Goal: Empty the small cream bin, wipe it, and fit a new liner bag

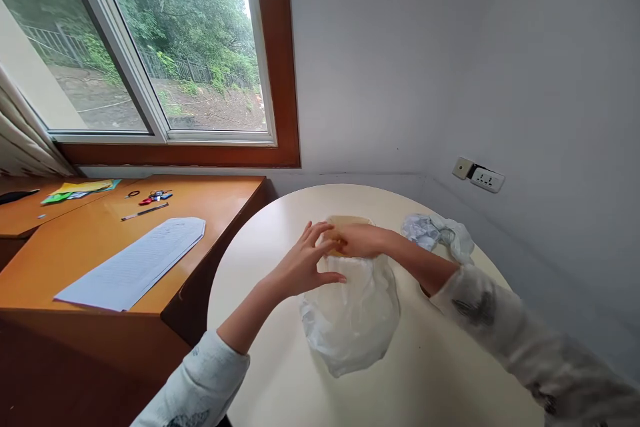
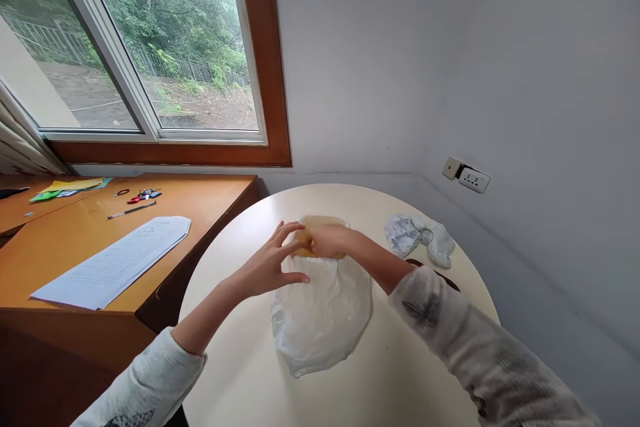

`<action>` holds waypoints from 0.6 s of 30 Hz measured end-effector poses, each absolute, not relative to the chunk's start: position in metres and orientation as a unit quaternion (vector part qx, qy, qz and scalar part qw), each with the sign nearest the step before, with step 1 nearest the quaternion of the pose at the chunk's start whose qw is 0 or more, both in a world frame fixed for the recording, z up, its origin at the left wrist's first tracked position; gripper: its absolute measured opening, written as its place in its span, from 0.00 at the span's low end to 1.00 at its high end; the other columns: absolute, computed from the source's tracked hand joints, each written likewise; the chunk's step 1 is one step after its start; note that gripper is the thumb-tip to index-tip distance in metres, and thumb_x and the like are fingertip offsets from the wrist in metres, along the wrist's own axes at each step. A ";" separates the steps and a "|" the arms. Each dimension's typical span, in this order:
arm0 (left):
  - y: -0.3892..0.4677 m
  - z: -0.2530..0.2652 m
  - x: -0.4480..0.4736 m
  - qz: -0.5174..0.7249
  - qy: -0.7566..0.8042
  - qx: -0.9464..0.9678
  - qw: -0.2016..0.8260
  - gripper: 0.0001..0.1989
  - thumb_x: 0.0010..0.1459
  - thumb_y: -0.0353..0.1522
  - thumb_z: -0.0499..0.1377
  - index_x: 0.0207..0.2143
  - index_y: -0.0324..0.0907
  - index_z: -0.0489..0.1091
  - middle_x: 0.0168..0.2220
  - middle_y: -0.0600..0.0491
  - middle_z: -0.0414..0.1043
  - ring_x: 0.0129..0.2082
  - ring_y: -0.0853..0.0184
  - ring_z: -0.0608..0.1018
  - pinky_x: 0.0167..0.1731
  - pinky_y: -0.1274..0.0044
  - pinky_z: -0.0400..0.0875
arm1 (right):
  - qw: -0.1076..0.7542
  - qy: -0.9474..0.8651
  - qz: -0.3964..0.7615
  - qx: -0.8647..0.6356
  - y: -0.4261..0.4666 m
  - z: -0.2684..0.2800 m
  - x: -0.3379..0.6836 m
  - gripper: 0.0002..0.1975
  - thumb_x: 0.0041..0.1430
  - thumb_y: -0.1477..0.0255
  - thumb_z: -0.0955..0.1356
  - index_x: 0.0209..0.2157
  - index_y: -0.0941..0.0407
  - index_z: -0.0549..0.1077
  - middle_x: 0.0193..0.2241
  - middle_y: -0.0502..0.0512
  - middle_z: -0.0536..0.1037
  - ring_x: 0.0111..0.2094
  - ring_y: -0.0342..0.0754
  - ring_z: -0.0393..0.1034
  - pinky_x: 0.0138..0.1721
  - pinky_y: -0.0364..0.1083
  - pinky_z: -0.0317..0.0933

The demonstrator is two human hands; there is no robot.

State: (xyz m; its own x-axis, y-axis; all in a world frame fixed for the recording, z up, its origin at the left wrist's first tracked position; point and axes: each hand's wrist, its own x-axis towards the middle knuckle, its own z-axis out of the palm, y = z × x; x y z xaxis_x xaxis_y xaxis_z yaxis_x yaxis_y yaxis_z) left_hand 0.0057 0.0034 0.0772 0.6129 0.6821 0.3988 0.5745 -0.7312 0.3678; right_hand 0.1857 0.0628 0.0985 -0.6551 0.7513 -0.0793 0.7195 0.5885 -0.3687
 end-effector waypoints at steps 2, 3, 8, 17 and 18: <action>0.002 0.064 0.006 0.323 0.394 0.844 0.167 0.38 0.46 0.44 0.62 0.58 0.51 0.50 0.61 0.46 0.43 0.61 0.55 0.51 0.57 0.59 0.53 | 0.102 -0.882 0.186 -0.421 0.049 0.113 0.199 0.12 0.60 0.67 0.59 0.38 0.50 0.73 0.33 0.49 0.76 0.33 0.45 0.69 0.34 0.45 0.62; 0.002 0.057 0.006 0.346 0.408 0.821 0.200 0.44 0.45 0.44 0.64 0.60 0.52 0.43 0.62 0.46 0.39 0.62 0.55 0.48 0.57 0.59 0.54 | 0.158 -0.870 0.187 -0.427 0.042 0.117 0.208 0.13 0.62 0.65 0.58 0.41 0.49 0.71 0.37 0.49 0.75 0.37 0.46 0.69 0.38 0.47 0.62; 0.009 0.027 0.006 0.398 0.410 0.745 0.345 0.57 0.43 0.39 0.66 0.61 0.54 0.24 0.64 0.43 0.33 0.63 0.54 0.44 0.57 0.56 0.50 | 0.338 -0.796 0.278 -0.418 0.020 0.091 0.256 0.46 0.46 0.58 0.70 0.61 0.44 0.43 0.63 0.54 0.45 0.62 0.53 0.40 0.58 0.56 0.43; 0.024 0.000 0.013 0.387 0.341 0.733 0.444 0.60 0.43 0.39 0.66 0.60 0.54 0.18 0.63 0.42 0.38 0.60 0.56 0.55 0.54 0.61 0.58 | 0.420 -0.641 0.552 -0.329 0.025 0.008 0.258 0.59 0.40 0.57 0.73 0.61 0.45 0.29 0.62 0.63 0.45 0.60 0.53 0.49 0.55 0.55 0.52; 0.025 -0.002 0.013 0.386 0.339 0.737 0.440 0.60 0.43 0.40 0.66 0.60 0.53 0.19 0.63 0.42 0.37 0.61 0.55 0.54 0.54 0.61 0.58 | 0.425 -0.633 0.562 -0.322 0.026 0.008 0.256 0.57 0.40 0.56 0.73 0.62 0.46 0.31 0.62 0.63 0.48 0.59 0.53 0.51 0.53 0.54 0.54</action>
State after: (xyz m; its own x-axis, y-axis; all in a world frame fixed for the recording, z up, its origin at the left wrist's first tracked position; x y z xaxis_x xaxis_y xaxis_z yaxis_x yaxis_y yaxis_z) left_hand 0.0133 0.0251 -0.0018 0.4730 0.8383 0.2711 0.1596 -0.3842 0.9094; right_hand 0.2557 0.0257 0.0076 -0.4309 0.8852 0.1755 -0.0693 0.1614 -0.9845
